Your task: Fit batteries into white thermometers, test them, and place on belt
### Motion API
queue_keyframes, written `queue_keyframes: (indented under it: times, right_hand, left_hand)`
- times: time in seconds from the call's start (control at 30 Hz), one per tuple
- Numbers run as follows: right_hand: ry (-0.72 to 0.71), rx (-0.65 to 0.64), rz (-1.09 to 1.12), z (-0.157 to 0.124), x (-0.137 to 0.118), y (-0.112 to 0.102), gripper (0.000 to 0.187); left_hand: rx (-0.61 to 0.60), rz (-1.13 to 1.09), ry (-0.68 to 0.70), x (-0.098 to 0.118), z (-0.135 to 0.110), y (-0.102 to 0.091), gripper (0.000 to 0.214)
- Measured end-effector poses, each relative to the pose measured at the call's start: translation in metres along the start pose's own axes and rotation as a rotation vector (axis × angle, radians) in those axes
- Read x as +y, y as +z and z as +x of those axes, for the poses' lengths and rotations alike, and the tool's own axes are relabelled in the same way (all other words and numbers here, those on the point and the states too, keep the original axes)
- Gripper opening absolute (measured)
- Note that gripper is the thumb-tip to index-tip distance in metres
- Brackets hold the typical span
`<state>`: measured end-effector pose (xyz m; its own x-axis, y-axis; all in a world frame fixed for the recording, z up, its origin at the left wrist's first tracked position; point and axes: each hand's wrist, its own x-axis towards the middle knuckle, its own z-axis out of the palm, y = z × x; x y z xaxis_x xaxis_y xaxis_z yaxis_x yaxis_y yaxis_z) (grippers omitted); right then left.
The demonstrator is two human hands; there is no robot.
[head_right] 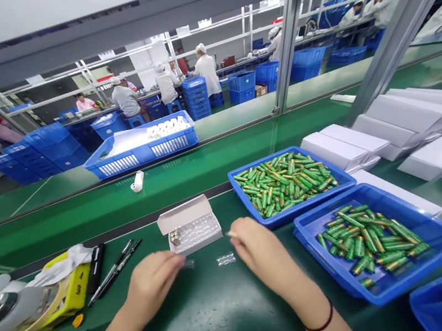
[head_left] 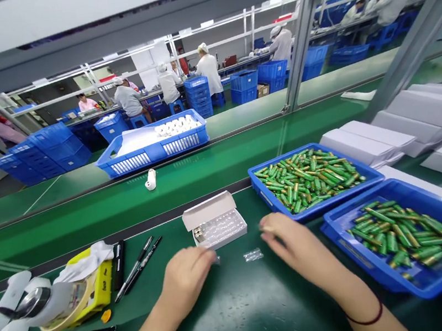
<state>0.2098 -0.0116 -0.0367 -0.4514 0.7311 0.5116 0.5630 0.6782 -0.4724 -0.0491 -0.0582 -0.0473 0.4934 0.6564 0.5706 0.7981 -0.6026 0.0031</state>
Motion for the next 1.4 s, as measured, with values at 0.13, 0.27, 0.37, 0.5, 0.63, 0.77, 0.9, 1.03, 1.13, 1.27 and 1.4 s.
queue_keyframes:
  times: [0.13, 0.27, 0.37, 0.5, 0.63, 0.77, 0.9, 1.03, 1.13, 1.27, 1.4]
  right_hand:
    - [-0.047, -0.238, -0.121, -0.004, -0.009, 0.027, 0.021]
    - [-0.005, -0.294, -0.081, -0.01, -0.007, 0.04, 0.025]
    - [0.074, -0.297, 0.098, -0.007, -0.01, 0.037, 0.024]
    - [0.192, -0.197, 0.329, 0.015, -0.017, 0.031, 0.023]
    - [0.161, -0.197, 0.246, 0.05, -0.022, 0.039, 0.026]
    - [0.132, -0.255, 0.131, 0.076, -0.025, 0.052, 0.031]
    - [0.118, -0.335, 0.037, 0.088, -0.029, 0.056, 0.028]
    - [0.125, -0.398, -0.009, 0.092, -0.031, 0.061, 0.024]
    - [0.126, -0.422, -0.01, 0.093, -0.033, 0.067, 0.023]
    - [0.104, -0.397, 0.032, 0.09, -0.033, 0.068, 0.023]
    - [0.087, -0.36, 0.114, 0.086, -0.028, 0.059, 0.021]
  left_hand:
    - [-0.12, 0.129, 0.035, 0.01, -0.017, 0.014, 0.025]
    - [-0.147, 0.091, -0.018, 0.011, -0.023, 0.014, 0.027]
    - [-0.055, 0.009, -0.054, 0.006, -0.02, 0.002, 0.018]
    - [0.031, 0.009, -0.214, -0.009, -0.003, -0.008, 0.015]
    - [-0.145, 0.009, -0.273, -0.02, 0.016, -0.002, 0.021]
    - [-0.233, -0.069, -0.267, -0.021, 0.023, 0.002, 0.022]
    - [-0.27, -0.162, -0.274, -0.02, 0.021, 0.003, 0.021]
    - [-0.242, -0.219, -0.321, -0.018, 0.02, 0.002, 0.023]
    - [-0.16, -0.257, -0.357, -0.018, 0.022, -0.004, 0.021]
    - [-0.026, -0.503, -0.444, -0.018, 0.03, -0.009, 0.019]
    - [0.28, -0.686, -0.578, -0.033, 0.043, -0.002, 0.02]
